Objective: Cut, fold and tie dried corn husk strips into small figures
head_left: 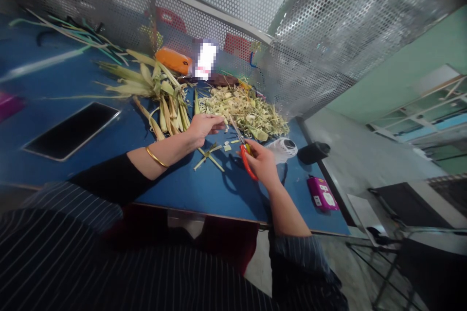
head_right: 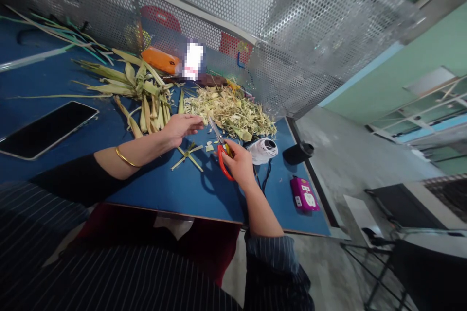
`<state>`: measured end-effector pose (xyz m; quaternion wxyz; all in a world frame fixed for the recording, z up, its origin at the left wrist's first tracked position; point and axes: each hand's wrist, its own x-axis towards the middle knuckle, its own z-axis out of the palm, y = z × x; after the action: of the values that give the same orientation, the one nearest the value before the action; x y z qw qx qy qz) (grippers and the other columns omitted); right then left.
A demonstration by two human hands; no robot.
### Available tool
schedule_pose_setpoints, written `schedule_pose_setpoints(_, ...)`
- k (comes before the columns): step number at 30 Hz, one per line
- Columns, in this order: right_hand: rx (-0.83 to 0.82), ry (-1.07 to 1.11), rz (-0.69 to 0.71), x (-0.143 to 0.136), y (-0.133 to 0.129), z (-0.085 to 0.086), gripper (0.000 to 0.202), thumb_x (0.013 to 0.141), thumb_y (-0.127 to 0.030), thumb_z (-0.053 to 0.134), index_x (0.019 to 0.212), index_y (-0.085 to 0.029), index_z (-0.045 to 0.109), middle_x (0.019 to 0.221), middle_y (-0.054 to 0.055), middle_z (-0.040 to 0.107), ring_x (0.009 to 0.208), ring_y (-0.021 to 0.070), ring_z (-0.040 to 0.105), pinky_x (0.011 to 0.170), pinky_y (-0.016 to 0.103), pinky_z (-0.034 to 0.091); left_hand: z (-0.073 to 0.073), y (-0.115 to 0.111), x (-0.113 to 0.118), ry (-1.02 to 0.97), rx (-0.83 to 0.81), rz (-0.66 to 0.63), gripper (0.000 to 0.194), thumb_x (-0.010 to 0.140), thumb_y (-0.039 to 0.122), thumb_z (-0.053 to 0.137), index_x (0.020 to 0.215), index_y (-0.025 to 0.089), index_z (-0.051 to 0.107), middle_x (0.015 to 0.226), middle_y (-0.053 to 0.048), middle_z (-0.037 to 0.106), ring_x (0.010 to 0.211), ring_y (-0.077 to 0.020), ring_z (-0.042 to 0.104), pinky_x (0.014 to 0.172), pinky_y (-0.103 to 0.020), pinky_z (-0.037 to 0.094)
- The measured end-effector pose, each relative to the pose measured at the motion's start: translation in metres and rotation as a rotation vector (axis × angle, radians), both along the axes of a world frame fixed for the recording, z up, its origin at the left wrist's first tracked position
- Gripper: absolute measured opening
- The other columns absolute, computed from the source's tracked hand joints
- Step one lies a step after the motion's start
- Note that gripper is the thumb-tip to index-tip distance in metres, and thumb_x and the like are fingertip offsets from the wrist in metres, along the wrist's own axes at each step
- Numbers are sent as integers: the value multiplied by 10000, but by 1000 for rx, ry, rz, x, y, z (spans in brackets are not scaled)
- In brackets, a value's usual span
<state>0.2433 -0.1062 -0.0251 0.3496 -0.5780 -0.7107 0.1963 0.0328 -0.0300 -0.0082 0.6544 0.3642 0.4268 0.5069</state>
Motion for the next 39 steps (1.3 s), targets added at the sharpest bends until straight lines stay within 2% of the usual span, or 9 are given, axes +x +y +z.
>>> schedule_pose_setpoints(4,-4,-438,-152,0,-5,9,467,812,-444,613,1204,-188,620,1026,108,735,916,277,684,786,379,505,3,2,-1,0,23,45,116,732,218,694,646,148,662,726,-63,688,670,-121,629,625,-248,442)
schedule_pose_setpoints(7,-101,-733,-174,-5,-12,15,459,830,-449,585,1207,-187,588,983,122,735,871,293,689,694,350,471,5,2,-1,-21,66,32,123,724,235,695,639,158,652,731,-66,678,678,-132,626,627,-264,436)
schedule_pose_setpoints(13,-125,-910,-73,-17,-20,37,311,865,-415,545,1018,-186,688,944,141,697,824,279,670,662,335,431,17,-10,2,35,155,7,97,732,229,683,686,150,649,695,-42,654,662,-125,626,587,-239,415)
schedule_pose_setpoints(15,-44,-754,-75,-24,-15,46,296,871,-401,550,947,-166,713,989,150,685,851,264,660,705,343,451,20,-16,3,64,223,-12,108,730,244,690,700,146,654,682,-31,655,662,-122,625,588,-227,422)
schedule_pose_setpoints(17,48,-368,-56,-34,-5,52,326,857,-413,585,1055,-175,689,994,108,698,851,218,657,758,332,479,22,-21,4,92,296,-27,122,727,254,698,697,143,658,667,-21,653,644,-113,607,602,-225,432)
schedule_pose_setpoints(19,29,95,-9,-48,7,55,393,796,-408,660,1113,-175,651,931,63,714,802,177,661,748,310,507,23,-24,6,118,366,-14,126,724,256,705,689,142,664,652,-8,644,611,-97,572,605,-223,429)
schedule_pose_setpoints(23,-51,568,-27,-71,26,54,258,728,-378,700,887,-180,656,779,11,696,682,133,643,662,285,530,21,-25,6,142,456,85,105,724,252,708,716,149,688,687,4,657,617,-85,542,627,-215,429)
schedule_pose_setpoints(30,-124,849,-53,-77,32,35,267,670,-373,735,839,-188,644,738,-14,662,665,108,636,595,230,519,13,-22,9,163,440,121,90,706,243,705,710,154,706,716,0,682,659,-101,581,668,-218,457)
schedule_pose_setpoints(39,-131,905,-54,-74,31,24,219,684,-353,718,802,-189,634,735,-14,668,670,114,639,651,259,524,7,-24,14,170,395,126,101,697,262,728,694,164,703,696,3,676,641,-94,581,645,-212,471)
